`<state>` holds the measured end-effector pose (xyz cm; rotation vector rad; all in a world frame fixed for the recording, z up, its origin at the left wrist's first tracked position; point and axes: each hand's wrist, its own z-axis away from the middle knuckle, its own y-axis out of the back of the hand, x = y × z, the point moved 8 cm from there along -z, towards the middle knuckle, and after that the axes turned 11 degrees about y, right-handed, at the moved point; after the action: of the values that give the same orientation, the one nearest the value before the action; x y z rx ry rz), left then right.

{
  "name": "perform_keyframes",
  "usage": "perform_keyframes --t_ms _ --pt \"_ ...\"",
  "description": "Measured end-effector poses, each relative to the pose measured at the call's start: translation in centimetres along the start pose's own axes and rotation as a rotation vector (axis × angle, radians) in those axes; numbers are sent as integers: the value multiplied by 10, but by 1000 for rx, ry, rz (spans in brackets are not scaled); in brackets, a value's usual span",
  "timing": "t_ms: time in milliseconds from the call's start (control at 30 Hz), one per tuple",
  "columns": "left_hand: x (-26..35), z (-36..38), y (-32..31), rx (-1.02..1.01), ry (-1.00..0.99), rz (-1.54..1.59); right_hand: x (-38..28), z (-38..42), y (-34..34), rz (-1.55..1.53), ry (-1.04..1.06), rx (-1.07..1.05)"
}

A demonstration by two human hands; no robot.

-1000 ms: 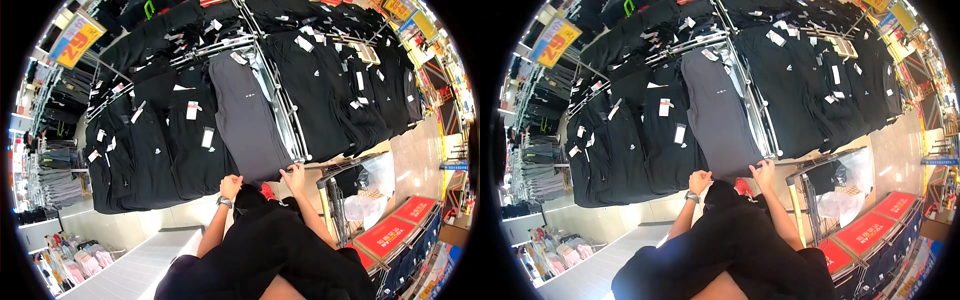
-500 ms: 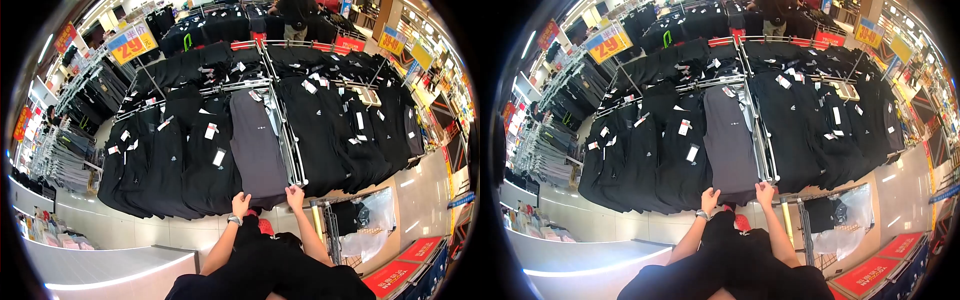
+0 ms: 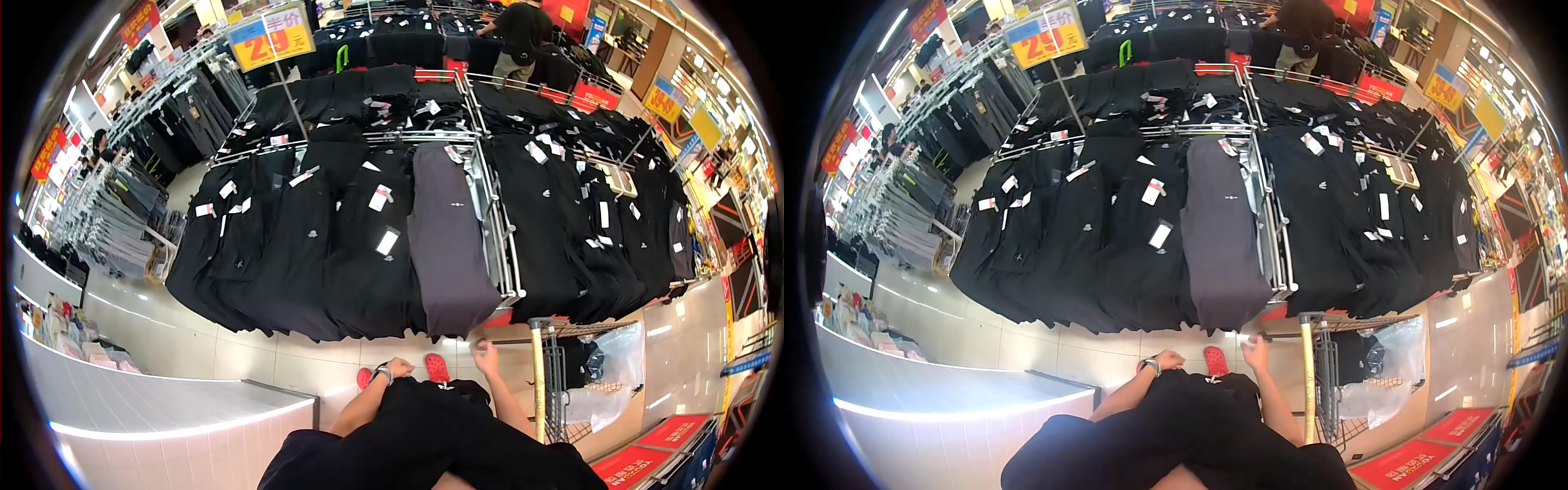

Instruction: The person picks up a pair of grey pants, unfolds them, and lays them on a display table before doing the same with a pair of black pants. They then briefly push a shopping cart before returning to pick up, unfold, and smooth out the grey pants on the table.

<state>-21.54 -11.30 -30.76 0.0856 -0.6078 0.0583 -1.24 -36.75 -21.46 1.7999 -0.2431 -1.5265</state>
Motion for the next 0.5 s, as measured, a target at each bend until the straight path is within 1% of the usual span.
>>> perform_keyframes --t_ms 33,67,133,167,200,233,267,300,333,367,400,433,467,500 --pt "-22 3 10 -10 20 144 12 26 -8 46 -36 -26" --pt "-29 14 22 -3 17 152 14 40 -17 92 -70 -51" --pt "-52 44 67 197 181 303 -23 62 14 -151 -299 66" --pt "-68 48 86 207 184 311 -22 60 33 -33 -221 140" --pt "-87 51 106 231 88 293 -69 62 79 60 24 413" --pt "-103 58 125 252 -12 270 -97 61 119 185 79 502" --pt "-104 73 149 369 -186 -165 -78 59 149 1 129 718" --pt "-138 78 166 337 -63 -31 -118 60 195 254 -5 704" --pt "-173 85 177 300 63 102 -131 61 224 28 188 886" --pt "-193 105 188 320 114 145 -135 63 249 105 42 937" --pt "-214 125 197 339 167 190 -135 63 265 373 25 969" --pt "-246 126 204 309 267 159 -133 61 269 585 -29 918" --pt "-287 125 211 276 371 127 -73 58 255 609 -142 798" --pt "-308 120 207 164 127 -690 -22 56 239 632 -249 681"
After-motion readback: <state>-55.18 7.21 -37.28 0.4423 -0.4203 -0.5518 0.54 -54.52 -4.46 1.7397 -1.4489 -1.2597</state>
